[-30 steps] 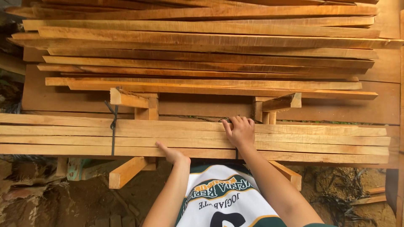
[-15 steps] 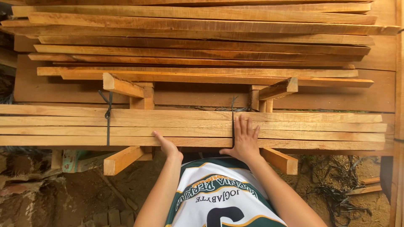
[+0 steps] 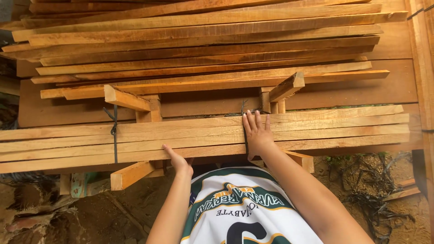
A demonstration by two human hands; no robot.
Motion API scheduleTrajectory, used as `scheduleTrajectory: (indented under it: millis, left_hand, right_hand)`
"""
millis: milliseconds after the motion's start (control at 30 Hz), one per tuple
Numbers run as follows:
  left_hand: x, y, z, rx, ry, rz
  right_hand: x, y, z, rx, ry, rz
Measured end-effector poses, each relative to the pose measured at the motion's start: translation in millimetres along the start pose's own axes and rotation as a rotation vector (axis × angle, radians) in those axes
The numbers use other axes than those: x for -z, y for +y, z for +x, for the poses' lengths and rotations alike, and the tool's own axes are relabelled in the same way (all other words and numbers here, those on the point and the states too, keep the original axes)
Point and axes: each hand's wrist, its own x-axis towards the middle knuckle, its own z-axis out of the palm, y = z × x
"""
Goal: Organizing and bundling thin wooden strips in a workshop environment.
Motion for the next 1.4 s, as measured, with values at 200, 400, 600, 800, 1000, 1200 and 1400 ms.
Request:
scheduleTrajectory:
  millis: [200, 400, 600, 800, 1000, 1200, 1400]
  left_hand:
    - [16, -36, 46, -0.066, 0.113, 0.053]
    - [22, -49, 58, -0.088, 0.164, 0.057]
    - [32, -60, 76, -0.069, 0.128, 0.0]
    - [24, -44, 69, -0.029, 0.038, -0.153]
    - [29, -7, 38, -0.017, -0.088, -0.289]
    - [33, 1, 50, 0.044, -0.091, -0.253]
    - [36, -8, 71, 0.09, -0.066, -0.246]
  right_hand:
    - [-12, 13, 2, 0.098, 0.231, -0.164]
    - [-10, 20, 4, 0.145, 0.278, -0.171]
    - [29, -5, -19, 0.009, 0.033, -0.219]
    - [49, 20, 9, 0.133, -0.004, 0.103]
    - [60, 63, 18, 0.052, -0.092, 0.427]
    - [52, 61, 44, 0.084, -0.085, 0.232]
    - [39, 54, 95, 0.156, -0.334, 0.491]
